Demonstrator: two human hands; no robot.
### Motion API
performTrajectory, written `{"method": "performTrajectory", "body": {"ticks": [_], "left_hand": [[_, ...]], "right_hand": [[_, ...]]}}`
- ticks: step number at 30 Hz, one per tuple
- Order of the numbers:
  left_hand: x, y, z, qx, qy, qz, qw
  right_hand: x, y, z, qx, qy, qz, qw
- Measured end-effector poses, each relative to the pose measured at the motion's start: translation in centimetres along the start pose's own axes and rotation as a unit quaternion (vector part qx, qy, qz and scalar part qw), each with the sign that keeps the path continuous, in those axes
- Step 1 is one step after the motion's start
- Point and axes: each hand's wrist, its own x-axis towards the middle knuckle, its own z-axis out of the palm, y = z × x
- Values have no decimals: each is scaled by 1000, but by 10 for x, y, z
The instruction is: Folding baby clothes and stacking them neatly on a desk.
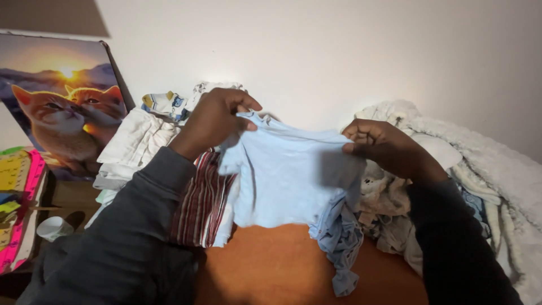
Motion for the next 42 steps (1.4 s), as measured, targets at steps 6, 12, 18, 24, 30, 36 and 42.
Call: {"method": "performTrajectory", "body": {"ticks": [6, 12, 18, 24, 30, 36, 42], "left_hand": [[24, -23, 3, -8, 73, 68, 995], [5, -2, -10, 60, -57, 88, 993], [-35, -53, 45, 180, -401, 51, 897], [-40, -119, 96, 208, -400, 37, 892], [-30, -174, 158, 300, -168, 41, 938], [-52, -98, 144, 364, -212, -18, 907], [-57, -138, 193, 319, -68, 89, 941]], "right_hand": [[7, -15, 5, -151, 151, 21, 977], [-2, -11, -1, -85, 102, 30, 991], [7, 50, 58, -179, -347, 10, 921], [30, 101, 77, -212, -167, -22, 963], [50, 113, 93, -182, 38, 17, 983], [41, 108, 90, -267, -96, 37, 958], [40, 111, 88, -293, -127, 26, 947]]}}
